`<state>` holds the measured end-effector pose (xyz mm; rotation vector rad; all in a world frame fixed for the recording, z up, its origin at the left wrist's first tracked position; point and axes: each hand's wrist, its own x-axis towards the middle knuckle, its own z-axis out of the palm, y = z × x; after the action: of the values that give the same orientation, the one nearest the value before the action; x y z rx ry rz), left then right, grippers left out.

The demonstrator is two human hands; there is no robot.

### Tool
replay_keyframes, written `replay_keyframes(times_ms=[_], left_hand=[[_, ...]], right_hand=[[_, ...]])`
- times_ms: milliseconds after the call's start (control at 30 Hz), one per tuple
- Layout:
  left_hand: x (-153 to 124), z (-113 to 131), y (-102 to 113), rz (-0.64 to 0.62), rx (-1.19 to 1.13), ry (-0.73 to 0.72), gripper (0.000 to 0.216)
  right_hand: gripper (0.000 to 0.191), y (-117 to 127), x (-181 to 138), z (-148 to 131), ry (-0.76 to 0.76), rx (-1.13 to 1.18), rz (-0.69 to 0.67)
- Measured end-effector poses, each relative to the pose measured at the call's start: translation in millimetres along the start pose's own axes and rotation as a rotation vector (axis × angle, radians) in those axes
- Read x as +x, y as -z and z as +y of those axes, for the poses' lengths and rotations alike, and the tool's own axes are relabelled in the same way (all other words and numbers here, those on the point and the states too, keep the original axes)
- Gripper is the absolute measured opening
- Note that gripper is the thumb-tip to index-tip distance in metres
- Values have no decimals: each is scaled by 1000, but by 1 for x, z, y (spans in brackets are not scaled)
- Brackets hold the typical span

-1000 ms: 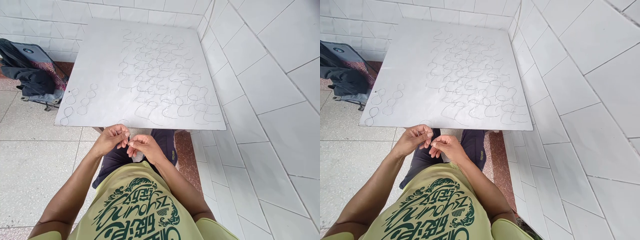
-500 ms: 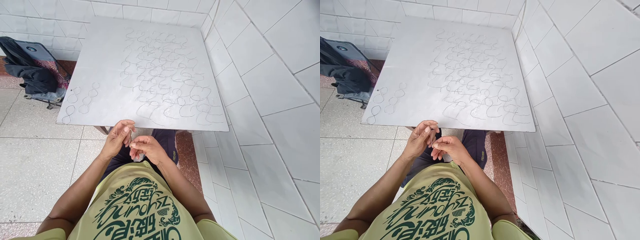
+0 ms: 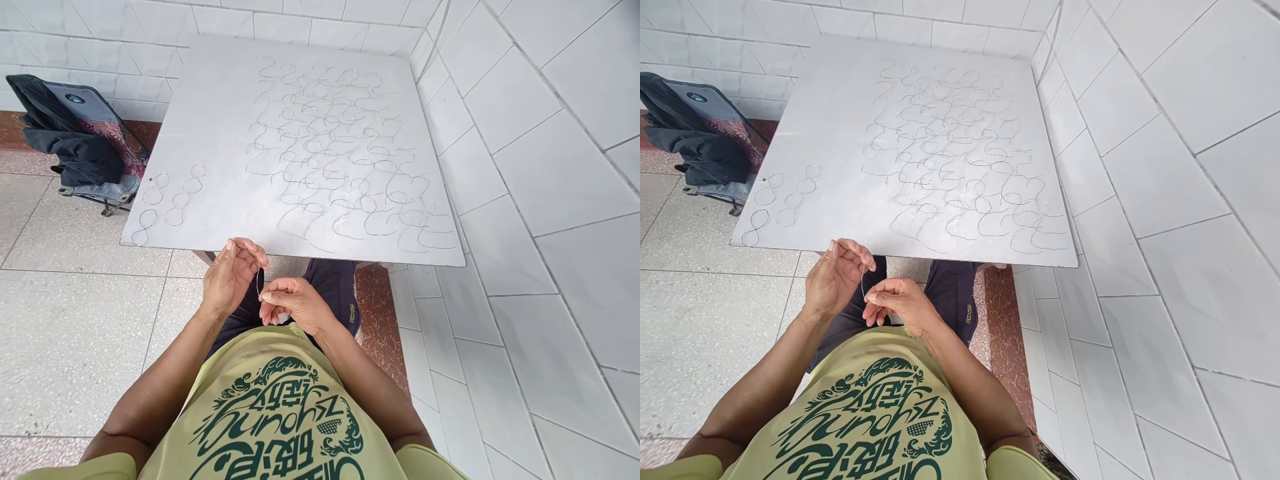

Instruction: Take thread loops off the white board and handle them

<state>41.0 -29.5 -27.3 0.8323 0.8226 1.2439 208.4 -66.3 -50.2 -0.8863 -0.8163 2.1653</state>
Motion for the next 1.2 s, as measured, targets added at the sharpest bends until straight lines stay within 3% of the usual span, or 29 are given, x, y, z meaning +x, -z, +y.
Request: replay_keyframes(times_ms=[267,367,567,867,1033,1200], left_hand=[[1,-9,4,104,-5,-62,46],[0,-8,4,84,-17,-64,49],[-4,4,8,-62,-54,82,100],[-8,1,17,-15,36,114,59],[-6,1,16,30,74,46,53],[-5,3,20,29,128,25,53]], right_hand=[[35,-3,2,4,-15,2,-16],[33,-4,3,3,8,2,-5],[33,-5,4,-8,51,-28,8],[32,-4,8,-7,111,-18,14],[40,-1,6,-4,164,52,-33],[42,-3,1,-5,206,30,21]])
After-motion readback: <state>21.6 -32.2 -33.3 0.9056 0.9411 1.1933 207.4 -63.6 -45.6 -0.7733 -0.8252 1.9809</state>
